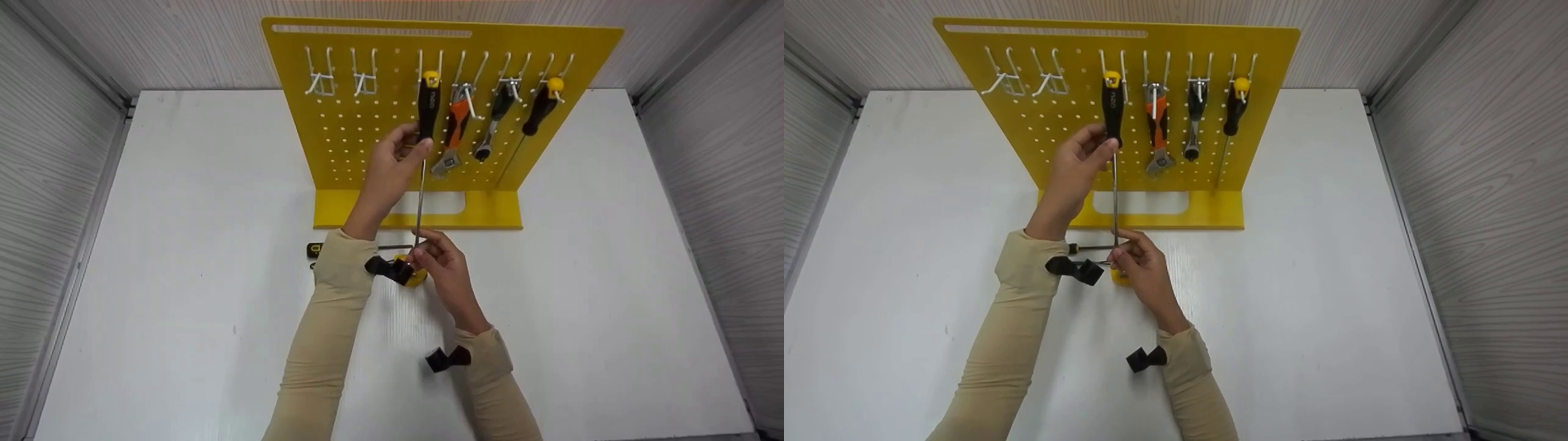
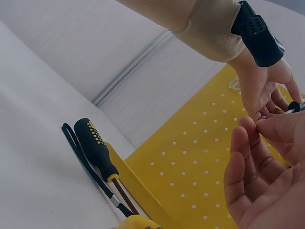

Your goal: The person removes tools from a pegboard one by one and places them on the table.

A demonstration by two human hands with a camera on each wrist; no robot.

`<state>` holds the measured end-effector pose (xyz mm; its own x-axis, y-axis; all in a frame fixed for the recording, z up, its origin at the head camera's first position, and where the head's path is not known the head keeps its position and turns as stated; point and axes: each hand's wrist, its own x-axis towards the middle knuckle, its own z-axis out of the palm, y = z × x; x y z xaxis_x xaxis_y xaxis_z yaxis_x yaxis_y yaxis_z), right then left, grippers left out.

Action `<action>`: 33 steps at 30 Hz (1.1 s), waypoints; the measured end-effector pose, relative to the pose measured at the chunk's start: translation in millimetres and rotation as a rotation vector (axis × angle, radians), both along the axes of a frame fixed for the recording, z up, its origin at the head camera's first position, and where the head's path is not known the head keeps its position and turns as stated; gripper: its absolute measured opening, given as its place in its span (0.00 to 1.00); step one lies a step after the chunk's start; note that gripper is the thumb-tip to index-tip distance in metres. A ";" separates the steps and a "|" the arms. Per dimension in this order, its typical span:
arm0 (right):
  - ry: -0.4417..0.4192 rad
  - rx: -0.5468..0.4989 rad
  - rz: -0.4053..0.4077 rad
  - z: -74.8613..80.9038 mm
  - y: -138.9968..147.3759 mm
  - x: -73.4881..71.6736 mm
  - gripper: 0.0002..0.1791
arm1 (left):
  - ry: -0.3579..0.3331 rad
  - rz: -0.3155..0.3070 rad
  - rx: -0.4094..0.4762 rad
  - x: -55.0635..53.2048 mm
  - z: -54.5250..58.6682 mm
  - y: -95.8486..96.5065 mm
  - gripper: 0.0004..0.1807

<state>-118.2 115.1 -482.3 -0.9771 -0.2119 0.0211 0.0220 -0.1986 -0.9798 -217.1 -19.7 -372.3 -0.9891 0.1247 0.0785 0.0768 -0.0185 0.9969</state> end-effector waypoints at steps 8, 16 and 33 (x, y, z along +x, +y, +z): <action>0.022 -0.010 -0.013 2.0 0.0 5.4 0.22 | 0.001 -0.008 0.006 5.7 5.2 -1.2 0.20; 0.038 -0.003 -0.018 1.5 0.7 7.7 0.22 | 0.010 -0.014 0.017 9.5 9.4 -0.3 0.20; 0.070 -0.001 -0.064 5.7 5.6 13.4 0.17 | 0.068 -0.047 0.088 21.8 18.4 1.8 0.20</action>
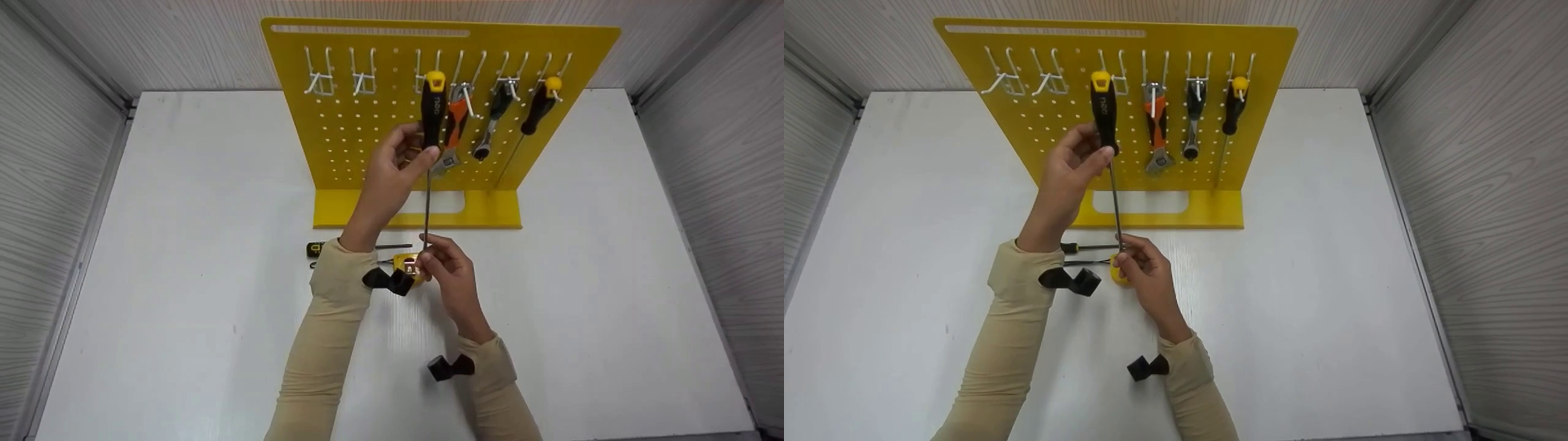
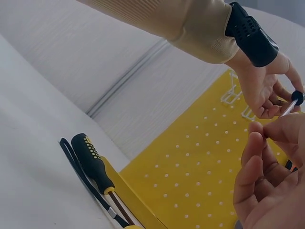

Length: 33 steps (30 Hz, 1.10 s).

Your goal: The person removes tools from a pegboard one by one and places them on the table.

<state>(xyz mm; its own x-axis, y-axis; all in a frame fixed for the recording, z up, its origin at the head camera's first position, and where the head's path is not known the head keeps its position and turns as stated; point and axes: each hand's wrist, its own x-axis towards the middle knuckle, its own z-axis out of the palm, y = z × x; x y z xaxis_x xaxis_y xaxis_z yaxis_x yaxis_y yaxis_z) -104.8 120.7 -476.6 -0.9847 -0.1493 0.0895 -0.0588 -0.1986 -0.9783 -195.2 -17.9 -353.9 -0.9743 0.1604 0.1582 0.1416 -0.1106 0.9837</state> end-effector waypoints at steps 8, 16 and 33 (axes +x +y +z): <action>-0.052 -0.036 -0.082 -0.4 7.6 -2.0 0.12 | 0.077 0.010 -0.053 7.2 8.7 0.7 0.23; -0.080 -0.045 -0.132 -4.5 15.8 -1.4 0.09 | 0.108 0.055 -0.134 13.2 12.1 -0.9 0.21; -0.164 -0.167 -0.293 -4.8 31.9 -5.2 0.09 | 0.111 0.054 -0.126 19.9 6.8 -10.1 0.22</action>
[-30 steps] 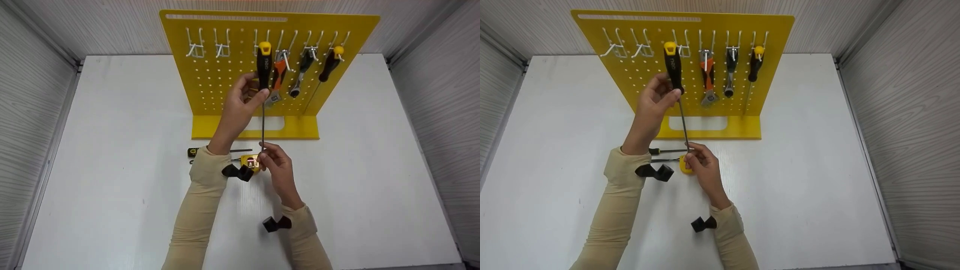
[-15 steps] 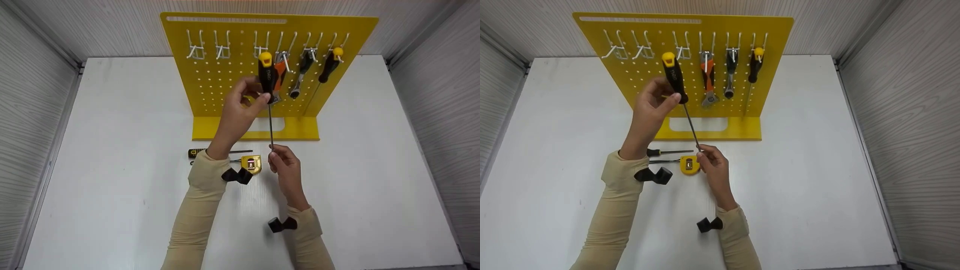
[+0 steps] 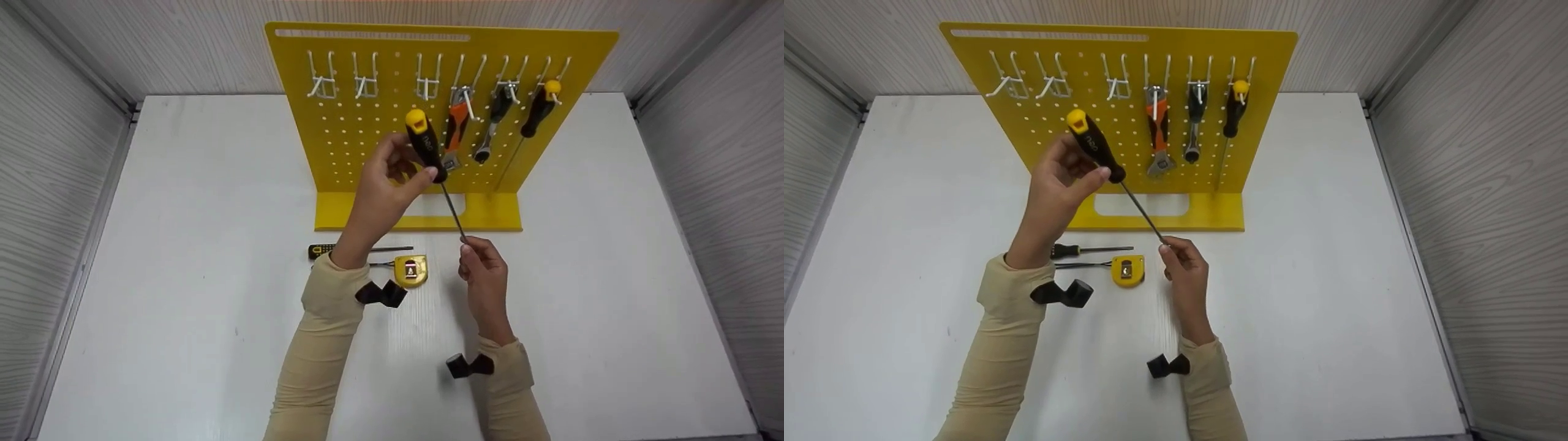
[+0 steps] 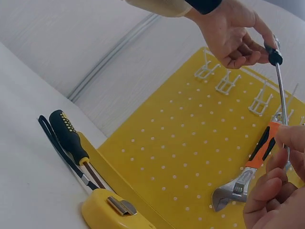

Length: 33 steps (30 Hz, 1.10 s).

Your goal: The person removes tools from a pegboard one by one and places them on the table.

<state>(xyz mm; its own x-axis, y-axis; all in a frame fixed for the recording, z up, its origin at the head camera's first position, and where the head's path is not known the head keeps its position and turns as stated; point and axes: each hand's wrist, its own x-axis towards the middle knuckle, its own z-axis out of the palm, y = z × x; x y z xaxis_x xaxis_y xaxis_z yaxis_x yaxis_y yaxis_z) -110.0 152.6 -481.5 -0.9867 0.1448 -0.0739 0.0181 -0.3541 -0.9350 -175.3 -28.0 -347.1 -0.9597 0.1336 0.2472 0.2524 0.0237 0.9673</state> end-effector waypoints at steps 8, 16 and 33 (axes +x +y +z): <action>-0.068 -0.098 -0.076 2.2 13.8 -4.4 0.10 | -0.008 0.005 -0.041 3.4 -10.4 -5.7 0.20; -0.044 -0.079 -0.180 0.1 32.7 -9.9 0.08 | -0.045 -0.014 -0.014 4.1 -20.6 -8.1 0.21; 0.050 0.350 -0.346 7.2 73.3 -21.5 0.14 | -0.115 -0.046 -0.064 9.0 -40.5 -10.4 0.21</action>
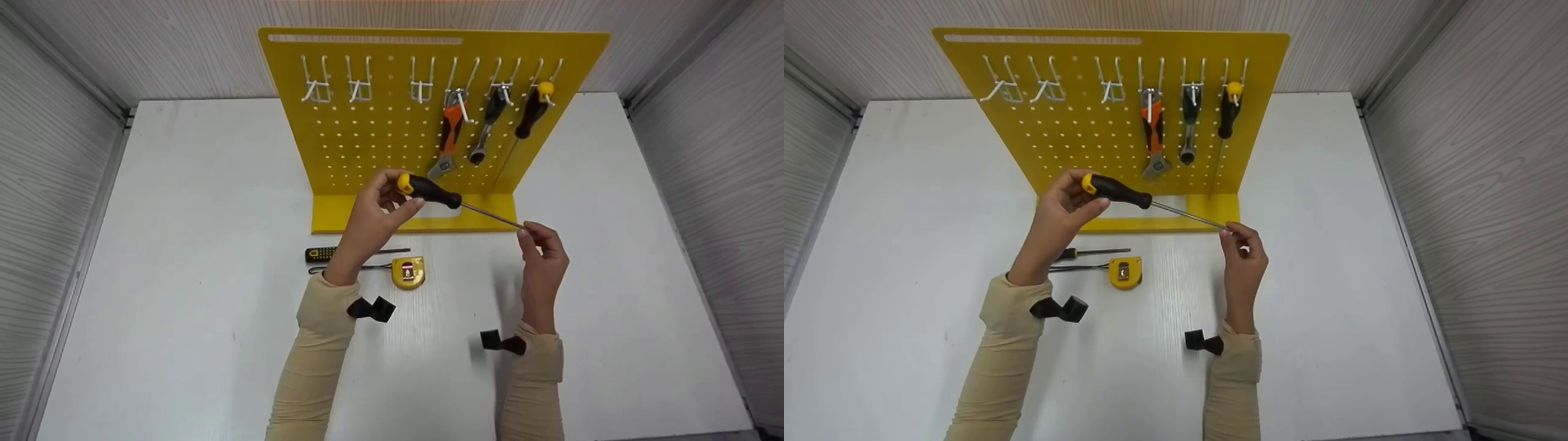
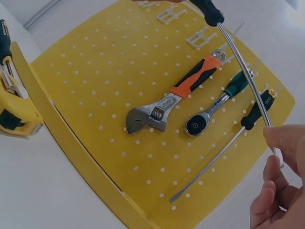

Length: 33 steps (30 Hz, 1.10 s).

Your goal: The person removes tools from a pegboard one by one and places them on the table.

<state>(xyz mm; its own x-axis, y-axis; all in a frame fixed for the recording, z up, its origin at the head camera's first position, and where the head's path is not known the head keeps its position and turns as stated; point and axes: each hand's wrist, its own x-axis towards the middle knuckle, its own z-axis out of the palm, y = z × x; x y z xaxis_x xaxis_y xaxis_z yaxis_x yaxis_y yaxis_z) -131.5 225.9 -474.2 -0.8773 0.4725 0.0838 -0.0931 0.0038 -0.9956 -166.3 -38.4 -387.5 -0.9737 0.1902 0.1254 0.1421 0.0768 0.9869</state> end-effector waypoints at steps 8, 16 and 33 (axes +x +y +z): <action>-0.041 0.175 -0.032 -3.5 13.6 -5.8 0.16 | -0.054 -0.005 -0.019 4.4 -19.3 -0.9 0.22; -0.060 0.267 -0.043 5.2 14.5 -8.7 0.15 | -0.091 0.004 -0.067 3.4 -37.2 -1.7 0.21; -0.086 0.403 -0.054 -28.2 33.7 -17.0 0.13 | -0.141 0.013 -0.173 -3.0 -77.6 7.9 0.17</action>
